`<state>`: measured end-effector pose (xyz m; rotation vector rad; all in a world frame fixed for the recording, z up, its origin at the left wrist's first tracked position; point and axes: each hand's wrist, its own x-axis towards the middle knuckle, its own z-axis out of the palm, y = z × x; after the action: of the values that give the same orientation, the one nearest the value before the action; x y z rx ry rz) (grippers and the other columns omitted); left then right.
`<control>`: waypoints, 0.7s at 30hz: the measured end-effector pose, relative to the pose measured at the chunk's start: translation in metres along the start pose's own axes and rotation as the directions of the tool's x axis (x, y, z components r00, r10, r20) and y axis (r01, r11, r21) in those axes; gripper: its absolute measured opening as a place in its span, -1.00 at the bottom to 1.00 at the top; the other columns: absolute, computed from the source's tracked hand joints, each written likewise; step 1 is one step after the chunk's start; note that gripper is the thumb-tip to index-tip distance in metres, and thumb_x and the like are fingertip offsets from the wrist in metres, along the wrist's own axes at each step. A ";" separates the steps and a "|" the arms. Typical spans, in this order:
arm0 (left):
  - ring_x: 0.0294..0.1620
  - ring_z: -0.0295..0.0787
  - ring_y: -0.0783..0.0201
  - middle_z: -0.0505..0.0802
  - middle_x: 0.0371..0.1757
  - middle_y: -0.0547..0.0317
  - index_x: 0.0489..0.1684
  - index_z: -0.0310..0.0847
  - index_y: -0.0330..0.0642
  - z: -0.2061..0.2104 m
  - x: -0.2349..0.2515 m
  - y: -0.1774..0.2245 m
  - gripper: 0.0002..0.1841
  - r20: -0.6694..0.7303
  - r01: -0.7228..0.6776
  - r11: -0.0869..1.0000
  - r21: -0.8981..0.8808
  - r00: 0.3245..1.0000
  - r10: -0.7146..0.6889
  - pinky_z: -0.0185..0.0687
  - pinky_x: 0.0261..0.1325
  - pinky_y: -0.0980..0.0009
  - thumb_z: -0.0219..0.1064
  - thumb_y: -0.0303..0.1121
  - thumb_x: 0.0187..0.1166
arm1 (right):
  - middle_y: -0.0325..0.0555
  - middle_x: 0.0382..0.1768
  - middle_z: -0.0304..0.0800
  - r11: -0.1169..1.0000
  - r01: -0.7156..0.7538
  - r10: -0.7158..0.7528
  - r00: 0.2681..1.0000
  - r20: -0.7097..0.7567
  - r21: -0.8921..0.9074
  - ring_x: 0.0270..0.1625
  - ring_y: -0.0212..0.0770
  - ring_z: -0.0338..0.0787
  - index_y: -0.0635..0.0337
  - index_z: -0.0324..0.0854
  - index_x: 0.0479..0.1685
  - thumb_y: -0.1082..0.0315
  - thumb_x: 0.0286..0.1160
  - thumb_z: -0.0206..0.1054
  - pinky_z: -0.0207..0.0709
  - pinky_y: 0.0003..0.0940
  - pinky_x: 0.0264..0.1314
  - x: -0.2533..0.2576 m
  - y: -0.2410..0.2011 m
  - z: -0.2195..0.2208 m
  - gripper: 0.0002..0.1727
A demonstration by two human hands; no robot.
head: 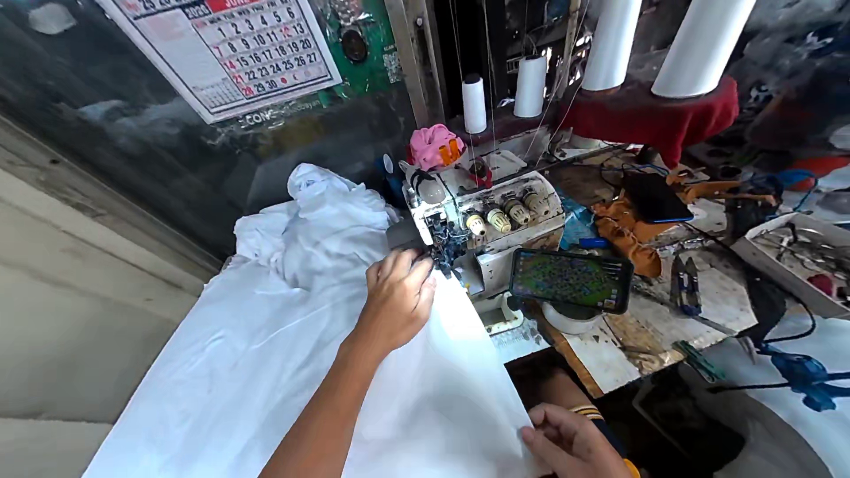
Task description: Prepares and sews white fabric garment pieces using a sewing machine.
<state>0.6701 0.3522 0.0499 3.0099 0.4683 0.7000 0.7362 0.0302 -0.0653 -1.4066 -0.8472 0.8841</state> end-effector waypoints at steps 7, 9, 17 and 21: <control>0.70 0.39 -0.11 0.58 0.64 -0.02 0.56 0.57 -0.10 -0.007 -0.019 0.015 -0.46 -0.070 0.020 0.997 -0.080 0.997 -0.026 0.24 0.64 -0.30 -0.10 -0.04 0.82 | -0.16 -0.05 0.88 0.985 0.020 -0.009 0.998 0.063 -0.173 -0.05 -0.30 0.88 0.14 0.71 0.19 0.17 0.69 0.33 0.80 -0.25 0.09 -0.006 0.011 0.003 -0.70; 0.77 0.29 -0.16 0.48 0.72 -0.13 0.70 0.42 -0.19 0.009 -0.030 0.011 -0.38 -0.012 -0.018 0.993 -0.117 1.000 0.017 0.17 0.72 -0.28 -0.14 0.00 0.85 | -0.12 0.13 0.84 0.949 0.011 0.020 0.995 0.094 -0.315 0.08 -0.25 0.86 0.07 0.63 0.38 0.15 0.69 0.32 0.77 -0.18 0.21 -0.025 0.019 -0.005 -0.62; 0.80 0.15 -0.34 0.41 0.72 -0.34 0.71 0.38 -0.24 0.022 -0.039 0.003 -0.32 -0.015 -0.102 0.985 -0.139 0.995 0.101 0.04 0.76 -0.33 -0.09 0.09 0.82 | -0.20 0.02 0.91 0.623 -0.341 0.256 0.939 -0.229 -0.704 0.05 -0.12 0.88 -0.09 0.82 0.15 0.07 0.70 0.20 0.72 0.12 0.16 -0.164 0.006 -0.089 -0.68; 0.77 0.28 -0.15 0.44 0.70 -0.32 0.60 0.47 -0.33 -0.031 -0.038 0.031 -0.45 -0.003 0.025 0.958 -0.285 1.000 -0.027 0.23 0.77 -0.03 0.05 -0.10 0.83 | -0.13 -0.28 0.86 0.403 -0.544 0.117 0.828 -0.549 -0.736 -0.25 -0.02 0.86 0.01 0.81 -0.19 0.03 0.46 0.46 0.70 0.20 -0.22 -0.198 -0.006 -0.143 -0.74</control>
<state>0.6332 0.3095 0.0638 2.7278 0.3701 0.7086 0.7761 -0.2107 -0.0537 -2.6850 -0.6787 0.3327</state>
